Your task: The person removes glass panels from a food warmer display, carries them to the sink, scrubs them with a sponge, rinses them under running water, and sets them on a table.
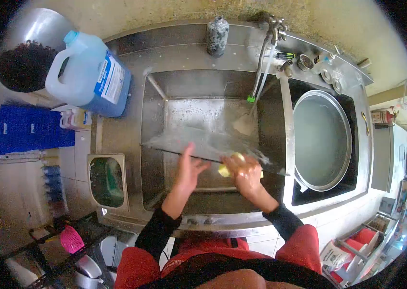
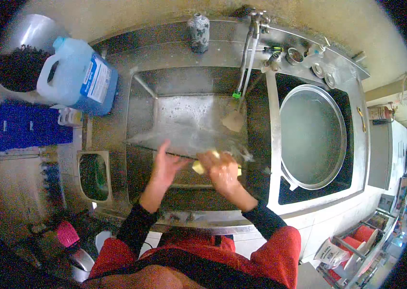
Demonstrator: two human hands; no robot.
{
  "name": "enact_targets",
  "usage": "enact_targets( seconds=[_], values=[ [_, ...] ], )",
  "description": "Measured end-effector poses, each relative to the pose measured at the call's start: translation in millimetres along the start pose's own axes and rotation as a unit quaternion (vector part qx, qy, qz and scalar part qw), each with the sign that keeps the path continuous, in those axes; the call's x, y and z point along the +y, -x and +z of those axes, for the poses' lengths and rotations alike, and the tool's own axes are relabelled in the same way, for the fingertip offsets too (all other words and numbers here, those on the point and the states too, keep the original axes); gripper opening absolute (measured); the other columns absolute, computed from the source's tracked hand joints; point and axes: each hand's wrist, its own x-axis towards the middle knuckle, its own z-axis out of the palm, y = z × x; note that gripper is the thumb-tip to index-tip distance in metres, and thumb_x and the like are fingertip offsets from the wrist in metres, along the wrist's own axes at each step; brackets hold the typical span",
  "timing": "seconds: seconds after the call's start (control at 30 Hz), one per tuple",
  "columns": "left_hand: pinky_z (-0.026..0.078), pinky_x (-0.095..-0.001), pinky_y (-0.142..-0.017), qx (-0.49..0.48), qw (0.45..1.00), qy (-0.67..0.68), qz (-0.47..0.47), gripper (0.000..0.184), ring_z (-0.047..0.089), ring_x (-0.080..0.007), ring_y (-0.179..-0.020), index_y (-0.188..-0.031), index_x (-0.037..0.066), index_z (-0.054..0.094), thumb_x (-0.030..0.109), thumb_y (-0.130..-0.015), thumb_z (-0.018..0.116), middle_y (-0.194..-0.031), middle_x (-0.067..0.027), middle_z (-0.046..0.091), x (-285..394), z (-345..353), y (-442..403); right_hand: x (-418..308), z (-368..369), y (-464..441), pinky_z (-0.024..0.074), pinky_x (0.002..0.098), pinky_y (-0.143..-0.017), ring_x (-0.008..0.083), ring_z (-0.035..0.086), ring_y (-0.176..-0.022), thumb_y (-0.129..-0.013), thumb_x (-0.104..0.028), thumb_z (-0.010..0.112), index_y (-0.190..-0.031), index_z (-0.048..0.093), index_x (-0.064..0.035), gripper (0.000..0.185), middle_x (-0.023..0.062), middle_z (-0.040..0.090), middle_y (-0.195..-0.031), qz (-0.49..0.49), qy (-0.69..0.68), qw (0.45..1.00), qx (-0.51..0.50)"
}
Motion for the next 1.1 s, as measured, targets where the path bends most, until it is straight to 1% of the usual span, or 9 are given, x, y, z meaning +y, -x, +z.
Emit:
enact_targets(
  seconds=[0.13, 0.3, 0.47, 0.53, 0.57, 0.7, 0.9, 1.0, 1.1],
  values=[
    [0.044, -0.0417, -0.076, 0.015, 1.0, -0.013, 0.003, 0.058, 0.046, -0.0251, -0.099, -0.126, 0.007, 0.026, 0.036, -0.081, 0.049, -0.114, -0.0115, 0.043, -37, -24, 1, -16, 1, 27, 0.045, 0.0336, -0.058, 0.0238, 0.055, -0.065, -0.059, -0.01, 0.06, -0.098, 0.059, -0.0137, 0.039, 0.0055, 0.055, -0.074, -0.017, -0.032, 0.998, -0.047],
    [0.046, -0.0429, -0.078, 0.045, 0.996, 0.077, -0.027, 0.041, 0.052, -0.0281, -0.094, -0.121, 0.008, 0.03, 0.025, -0.086, 0.042, -0.114, -0.0136, 0.045, -40, -39, 17, 8, 19, 22, 0.0449, 0.0367, -0.069, 0.0311, 0.056, -0.084, -0.069, -0.017, 0.063, -0.107, 0.052, -0.0104, 0.04, 0.0159, 0.057, -0.093, 0.022, -0.206, 0.913, -0.353],
    [0.042, -0.0471, -0.087, 0.034, 0.988, 0.139, -0.062, 0.046, 0.049, -0.0333, -0.1, -0.127, 0.01, 0.024, 0.023, -0.087, 0.041, -0.118, -0.0161, 0.042, -51, -47, 18, 72, 138, -5, 0.0416, 0.0426, -0.075, 0.0361, 0.054, -0.088, -0.071, -0.038, 0.061, -0.11, 0.049, -0.01, 0.05, 0.0176, 0.057, -0.095, -0.036, -0.311, 0.906, -0.284],
    [0.041, -0.0479, -0.089, 0.04, 0.983, 0.162, -0.072, 0.048, 0.048, -0.0345, -0.101, -0.129, 0.01, 0.022, 0.024, -0.087, 0.041, -0.119, -0.0167, 0.042, -61, -48, 12, 67, 130, -19, 0.041, 0.0421, -0.078, 0.0364, 0.052, -0.092, -0.074, -0.043, 0.057, -0.115, 0.045, -0.0113, 0.053, 0.0173, 0.054, -0.103, 0.124, -0.196, 0.904, -0.359],
    [0.041, -0.0481, -0.089, 0.023, 0.98, 0.186, -0.072, 0.047, 0.047, -0.035, -0.103, -0.128, 0.01, 0.023, 0.025, -0.087, 0.041, -0.119, -0.0167, 0.041, -76, -57, 4, 94, 191, 17, 0.0416, 0.0414, -0.079, 0.0361, 0.051, -0.095, -0.077, -0.045, 0.052, -0.119, 0.041, -0.0114, 0.055, 0.0182, 0.049, -0.11, 0.047, -0.07, 0.958, -0.275],
    [0.038, -0.0481, -0.091, 0.038, 0.96, 0.262, -0.09, 0.046, 0.042, -0.0355, -0.109, -0.126, 0.011, 0.027, 0.03, -0.087, 0.043, -0.121, -0.0168, 0.039, -105, -64, -4, 20, 102, 6, 0.0429, 0.039, -0.079, 0.0343, 0.051, -0.096, -0.079, -0.038, 0.051, -0.12, 0.04, -0.0087, 0.052, 0.019, 0.044, -0.117, 0.041, 0.099, 0.958, -0.266],
    [0.033, -0.0432, -0.097, 0.024, 0.963, 0.257, -0.077, 0.059, 0.035, -0.0327, -0.117, -0.129, 0.009, 0.022, 0.039, -0.084, 0.046, -0.128, -0.0164, 0.033, -126, -70, -5, 84, 266, -26, 0.0442, 0.0406, -0.058, 0.0274, 0.057, -0.066, -0.076, -0.025, 0.053, -0.097, 0.055, -0.0018, 0.031, 0.0175, 0.057, -0.072, -0.032, -0.121, 0.947, -0.297],
    [0.03, -0.0479, -0.097, 0.051, 0.945, 0.312, -0.089, 0.05, 0.034, -0.0363, -0.117, -0.12, 0.008, 0.033, 0.037, -0.083, 0.05, -0.128, -0.0167, 0.034, -130, -72, -1, 149, 222, -16, 0.0469, 0.0384, -0.064, 0.0322, 0.058, -0.066, -0.067, -0.026, 0.06, -0.081, 0.058, -0.0025, 0.028, 0.0167, 0.059, -0.072, 0.066, -0.049, 0.919, -0.386],
    [0.029, -0.0471, -0.098, 0.032, 0.958, 0.274, -0.084, 0.058, 0.032, -0.0361, -0.118, -0.124, 0.01, 0.028, 0.043, -0.081, 0.047, -0.13, -0.0174, 0.031, -132, -76, 0, 70, 157, 25, 0.0435, 0.04, -0.072, 0.0309, 0.054, -0.082, -0.063, -0.03, 0.064, -0.094, 0.058, -0.0009, 0.043, 0.0203, 0.055, -0.085, -0.059, -0.21, 0.904, -0.368]
  ],
)
